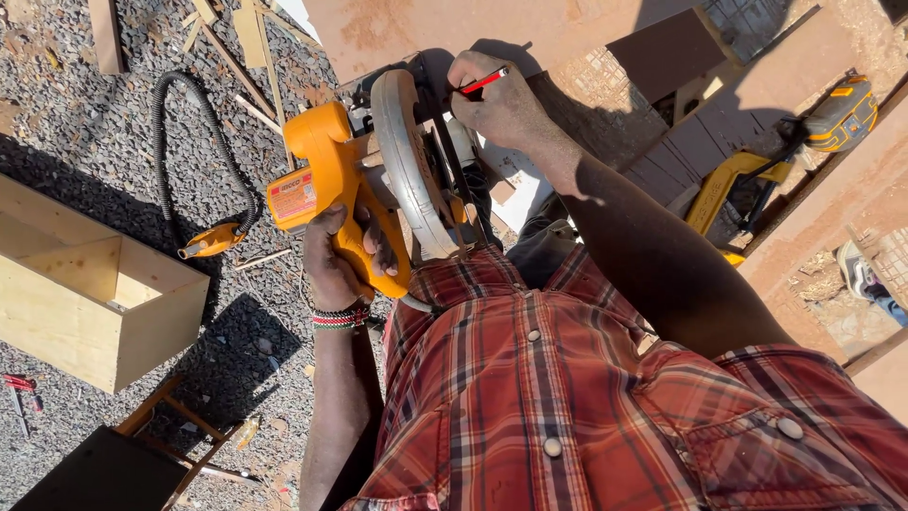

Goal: Measuring wooden boards with a tape measure, marking them with a pencil, and cutting them using a circular saw.

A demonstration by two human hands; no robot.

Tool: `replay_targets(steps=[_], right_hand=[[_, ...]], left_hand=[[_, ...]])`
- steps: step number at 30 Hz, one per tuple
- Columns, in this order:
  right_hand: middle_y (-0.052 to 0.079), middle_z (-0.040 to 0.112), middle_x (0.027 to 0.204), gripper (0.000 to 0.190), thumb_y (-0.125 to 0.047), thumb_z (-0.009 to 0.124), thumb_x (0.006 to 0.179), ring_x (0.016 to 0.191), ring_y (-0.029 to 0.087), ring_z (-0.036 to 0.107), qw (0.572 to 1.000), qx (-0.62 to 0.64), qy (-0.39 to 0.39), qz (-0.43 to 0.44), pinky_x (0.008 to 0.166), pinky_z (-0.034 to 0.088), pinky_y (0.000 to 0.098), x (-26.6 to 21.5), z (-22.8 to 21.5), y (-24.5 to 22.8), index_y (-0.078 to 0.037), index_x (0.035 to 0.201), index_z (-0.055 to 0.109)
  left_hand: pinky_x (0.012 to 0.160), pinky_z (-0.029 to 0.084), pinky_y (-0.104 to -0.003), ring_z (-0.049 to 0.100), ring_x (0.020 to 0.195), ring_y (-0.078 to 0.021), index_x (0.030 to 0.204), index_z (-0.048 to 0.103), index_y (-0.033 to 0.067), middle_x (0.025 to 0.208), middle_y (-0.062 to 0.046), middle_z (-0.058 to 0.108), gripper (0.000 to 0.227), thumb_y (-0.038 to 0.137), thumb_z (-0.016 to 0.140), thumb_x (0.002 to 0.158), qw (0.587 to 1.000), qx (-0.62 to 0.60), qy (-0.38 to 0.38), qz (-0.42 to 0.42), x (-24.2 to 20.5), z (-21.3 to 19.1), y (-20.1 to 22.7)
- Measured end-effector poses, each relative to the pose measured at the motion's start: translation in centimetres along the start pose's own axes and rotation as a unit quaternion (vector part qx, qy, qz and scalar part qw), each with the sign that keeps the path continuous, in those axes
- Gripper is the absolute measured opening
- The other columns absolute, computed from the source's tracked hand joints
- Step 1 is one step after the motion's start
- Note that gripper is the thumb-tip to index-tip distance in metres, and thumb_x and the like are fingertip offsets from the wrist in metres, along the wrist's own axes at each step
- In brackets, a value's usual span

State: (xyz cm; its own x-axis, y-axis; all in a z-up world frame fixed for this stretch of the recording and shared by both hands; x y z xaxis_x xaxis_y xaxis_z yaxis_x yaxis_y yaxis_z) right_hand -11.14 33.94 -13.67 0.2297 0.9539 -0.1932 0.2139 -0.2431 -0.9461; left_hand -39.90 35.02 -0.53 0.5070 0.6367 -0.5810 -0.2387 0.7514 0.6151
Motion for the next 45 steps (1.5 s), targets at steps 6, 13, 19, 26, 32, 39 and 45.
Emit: replay_targets(steps=[6, 13, 19, 26, 32, 39, 45], right_hand=[[0.003, 0.048, 0.096, 0.022, 0.007, 0.067, 0.109, 0.085, 0.020, 0.042, 0.996, -0.076, -0.006, -0.050, 0.072, 0.036, 0.0413, 0.0, 1.0, 0.4, -0.013, 0.111, 0.057], [0.008, 0.050, 0.099, 0.022, 0.005, 0.072, 0.118, 0.087, 0.027, 0.048, 0.996, -0.084, -0.010, -0.030, 0.072, 0.038, 0.0470, -0.4, 1.4, -0.9, -0.011, 0.120, 0.057], [0.020, 0.068, 0.155, 0.030, -0.023, 0.067, 0.124, 0.140, 0.042, 0.069, 0.994, -0.085, 0.001, 0.064, 0.121, 0.059, 0.0557, -1.8, 2.6, 1.3, -0.014, 0.152, 0.065], [0.018, 0.065, 0.171, 0.060, 0.000, 0.068, 0.112, 0.159, 0.040, 0.059, 0.988, -0.105, -0.015, 0.109, 0.140, 0.045, 0.0507, -1.0, 3.8, 4.8, -0.008, 0.171, 0.058], [0.017, 0.073, 0.129, 0.021, -0.008, 0.070, 0.119, 0.110, 0.039, 0.068, 0.996, -0.086, 0.008, 0.027, 0.092, 0.059, 0.0549, -1.9, 2.9, 1.5, -0.010, 0.140, 0.066], [0.017, 0.068, 0.165, 0.047, -0.025, 0.065, 0.123, 0.155, 0.044, 0.056, 0.987, -0.133, -0.001, 0.090, 0.133, 0.045, 0.0571, -1.4, 4.4, 7.4, -0.008, 0.167, 0.063], [0.019, 0.071, 0.153, 0.043, -0.004, 0.067, 0.114, 0.142, 0.045, 0.065, 0.992, -0.104, 0.015, 0.066, 0.117, 0.059, 0.0590, -0.7, 3.4, 4.6, -0.010, 0.157, 0.067]], left_hand=[[0.049, 0.058, -0.043, 0.057, 0.047, -0.0263, 0.110, 0.065, -0.0018, 0.072, -0.011, 0.059, 0.040, 0.038, 0.062, 0.111, 0.999, 0.023, 0.027, -0.018, 0.1, -0.7, -0.2], [0.050, 0.061, -0.042, 0.062, 0.050, -0.0267, 0.112, 0.065, -0.0017, 0.073, -0.012, 0.062, 0.042, 0.040, 0.060, 0.113, 0.998, 0.051, 0.024, -0.017, 0.1, -1.0, -0.2], [0.050, 0.061, -0.044, 0.062, 0.049, -0.0300, 0.111, 0.065, -0.0044, 0.073, -0.014, 0.060, 0.042, 0.037, 0.056, 0.115, 0.998, 0.047, 0.027, -0.009, 0.1, -1.6, -0.7], [0.051, 0.059, -0.045, 0.062, 0.049, -0.0336, 0.110, 0.065, -0.0066, 0.069, -0.018, 0.061, 0.044, 0.036, 0.056, 0.114, 0.999, 0.025, 0.034, -0.017, 0.2, -3.1, -1.7], [0.052, 0.060, -0.045, 0.062, 0.050, -0.0313, 0.110, 0.064, -0.0039, 0.073, -0.015, 0.061, 0.043, 0.038, 0.055, 0.114, 0.998, 0.046, 0.037, -0.020, 0.2, -1.8, -0.9], [0.052, 0.059, -0.044, 0.064, 0.052, -0.0317, 0.109, 0.065, -0.0048, 0.073, -0.016, 0.063, 0.041, 0.035, 0.055, 0.115, 0.998, 0.057, 0.019, 0.003, 0.1, -1.6, -0.6], [0.052, 0.058, -0.045, 0.064, 0.051, -0.0332, 0.110, 0.066, -0.0049, 0.072, -0.015, 0.063, 0.042, 0.035, 0.057, 0.114, 0.999, 0.044, 0.031, -0.007, 0.0, -1.7, -0.6]])
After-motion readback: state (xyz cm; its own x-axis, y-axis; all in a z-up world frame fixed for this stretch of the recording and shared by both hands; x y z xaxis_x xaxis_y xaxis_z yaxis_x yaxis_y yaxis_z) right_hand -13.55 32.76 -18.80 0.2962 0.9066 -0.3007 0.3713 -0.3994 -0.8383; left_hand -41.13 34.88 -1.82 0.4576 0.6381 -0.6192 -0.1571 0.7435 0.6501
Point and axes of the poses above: each hand's wrist, its own x-axis towards the middle knuckle, its own z-axis out of the palm, y = z × x, the point moved 7 cm from there along x, towards the middle knuckle
